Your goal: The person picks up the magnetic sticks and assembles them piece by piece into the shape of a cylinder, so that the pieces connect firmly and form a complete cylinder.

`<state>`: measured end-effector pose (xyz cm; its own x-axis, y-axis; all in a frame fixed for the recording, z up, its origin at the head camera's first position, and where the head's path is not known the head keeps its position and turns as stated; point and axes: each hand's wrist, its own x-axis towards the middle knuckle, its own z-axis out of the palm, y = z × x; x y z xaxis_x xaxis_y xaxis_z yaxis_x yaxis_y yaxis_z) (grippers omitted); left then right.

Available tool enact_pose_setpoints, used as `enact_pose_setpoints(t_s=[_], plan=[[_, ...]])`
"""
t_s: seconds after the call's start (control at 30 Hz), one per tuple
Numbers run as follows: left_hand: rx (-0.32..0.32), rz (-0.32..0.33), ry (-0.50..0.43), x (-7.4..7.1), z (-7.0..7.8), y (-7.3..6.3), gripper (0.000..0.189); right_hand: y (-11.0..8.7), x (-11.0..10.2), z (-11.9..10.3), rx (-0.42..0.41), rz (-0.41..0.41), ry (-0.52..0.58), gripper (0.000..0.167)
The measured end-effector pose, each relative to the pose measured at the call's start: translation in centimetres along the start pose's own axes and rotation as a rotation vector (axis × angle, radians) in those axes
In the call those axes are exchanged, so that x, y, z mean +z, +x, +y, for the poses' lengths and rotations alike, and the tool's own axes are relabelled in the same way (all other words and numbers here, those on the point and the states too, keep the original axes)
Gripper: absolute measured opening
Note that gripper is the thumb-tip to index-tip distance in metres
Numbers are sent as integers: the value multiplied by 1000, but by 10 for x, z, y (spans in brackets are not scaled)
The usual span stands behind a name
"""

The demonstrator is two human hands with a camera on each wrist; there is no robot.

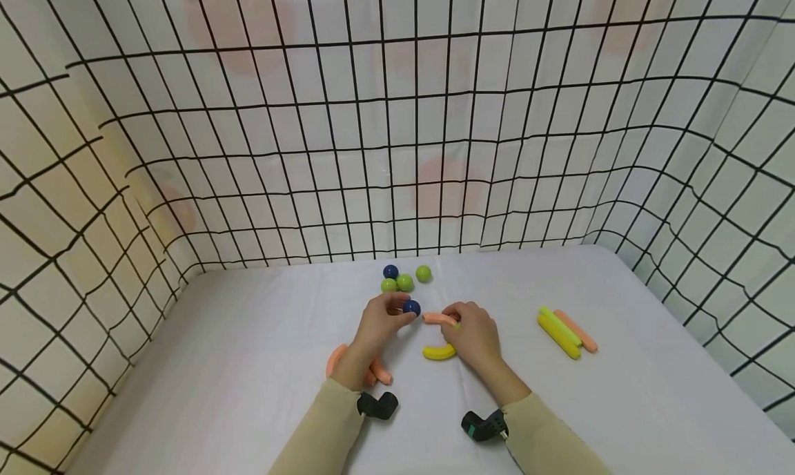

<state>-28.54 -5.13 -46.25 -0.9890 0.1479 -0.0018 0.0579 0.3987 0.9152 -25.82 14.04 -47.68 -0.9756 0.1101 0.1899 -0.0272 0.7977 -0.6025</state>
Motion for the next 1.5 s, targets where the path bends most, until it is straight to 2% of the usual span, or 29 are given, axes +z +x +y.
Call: enact_pose_setpoints(t_s=[0.23,0.4,0.7,0.93,1.07,1.17,1.27,1.37,1.5], plan=[[41,-23,12,-1,-2,-1,35,-1,0,1,0,23,20,23],[76,-42,62,1,-4,-1,33,-1,1,3,-10,43,8,23],[86,-47,102,3,-2,0,32,-1,2,4,-21,57,-15,23],[92,-45,129,3,-1,-3,32,0,2,5,-42,39,-43,21],[105,-48,128,2,0,-3,32,0,-2,7,-62,10,-8,22],[100,-50,110,2,0,-2,32,1,-8,10,-78,-45,62,25],[64,-34,49,1,-2,0,30,1,-14,17,-99,-116,134,28],[11,15,-37,1,-3,1,28,2,-20,26,-140,-177,185,29],[-19,82,-138,1,-2,1,26,0,-26,38,-195,-224,214,26]])
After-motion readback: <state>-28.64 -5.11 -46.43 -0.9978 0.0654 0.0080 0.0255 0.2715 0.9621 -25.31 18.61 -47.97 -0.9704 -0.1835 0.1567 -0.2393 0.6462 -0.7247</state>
